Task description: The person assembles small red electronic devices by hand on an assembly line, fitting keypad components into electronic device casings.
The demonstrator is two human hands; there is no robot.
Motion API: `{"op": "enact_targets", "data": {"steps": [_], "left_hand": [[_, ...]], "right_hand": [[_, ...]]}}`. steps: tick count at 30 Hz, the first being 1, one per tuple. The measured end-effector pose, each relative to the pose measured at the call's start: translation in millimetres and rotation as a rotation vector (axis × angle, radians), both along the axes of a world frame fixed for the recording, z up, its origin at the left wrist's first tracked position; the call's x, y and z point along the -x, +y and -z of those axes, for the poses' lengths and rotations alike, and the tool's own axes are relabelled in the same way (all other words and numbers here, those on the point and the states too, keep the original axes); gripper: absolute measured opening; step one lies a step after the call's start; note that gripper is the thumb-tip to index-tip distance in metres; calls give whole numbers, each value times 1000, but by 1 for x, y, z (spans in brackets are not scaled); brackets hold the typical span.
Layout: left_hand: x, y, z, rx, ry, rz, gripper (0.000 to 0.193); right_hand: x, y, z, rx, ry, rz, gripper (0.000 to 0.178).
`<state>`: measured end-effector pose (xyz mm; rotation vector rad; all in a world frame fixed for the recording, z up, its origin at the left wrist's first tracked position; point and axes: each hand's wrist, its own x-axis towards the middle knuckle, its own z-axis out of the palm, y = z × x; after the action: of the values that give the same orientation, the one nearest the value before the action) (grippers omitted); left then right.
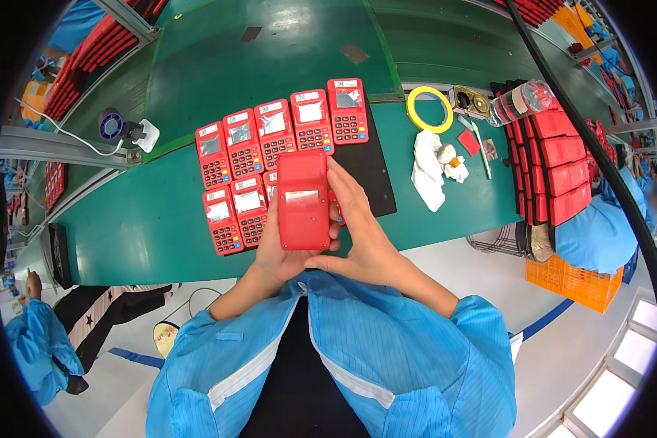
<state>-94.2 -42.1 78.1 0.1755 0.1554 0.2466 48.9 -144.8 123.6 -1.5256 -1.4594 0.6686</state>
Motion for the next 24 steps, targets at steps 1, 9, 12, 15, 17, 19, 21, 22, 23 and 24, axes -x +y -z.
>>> {"op": "enact_targets", "data": {"steps": [1, 9, 12, 15, 17, 19, 21, 22, 23, 24], "left_hand": [[0, 0, -3, -22, 53, -19, 70], [-7, -13, -15, -490, 364, -239, 51], [-6, -11, -7, -872, 373, -181, 56], [-2, -12, -2, -933, 349, -108, 58], [3, -11, 1, -934, 355, -108, 60], [9, -8, -4, -1018, 387, -108, 54], [17, -1, -11, -1007, 406, -111, 50], [22, 3, -12, -996, 429, -115, 47], [28, 7, -12, -997, 430, -119, 47], [34, 11, -11, -991, 452, -156, 45]], "right_hand": [[3, -2, -1, 20, -5, -13, 126], [21, -9, 6, -12, -193, 164, 88], [13, -16, 4, 40, -169, 284, 62], [-13, -35, 34, 356, 569, 417, 47], [-34, -38, 41, 356, 674, 420, 44], [-49, -37, 53, 354, 782, 423, 40], [-58, -33, 64, 360, 725, 423, 42], [-61, -31, 64, 358, 724, 422, 42], [-63, -28, 59, 420, 345, 439, 39], [-66, -23, 56, 468, -36, 444, 36]]}}
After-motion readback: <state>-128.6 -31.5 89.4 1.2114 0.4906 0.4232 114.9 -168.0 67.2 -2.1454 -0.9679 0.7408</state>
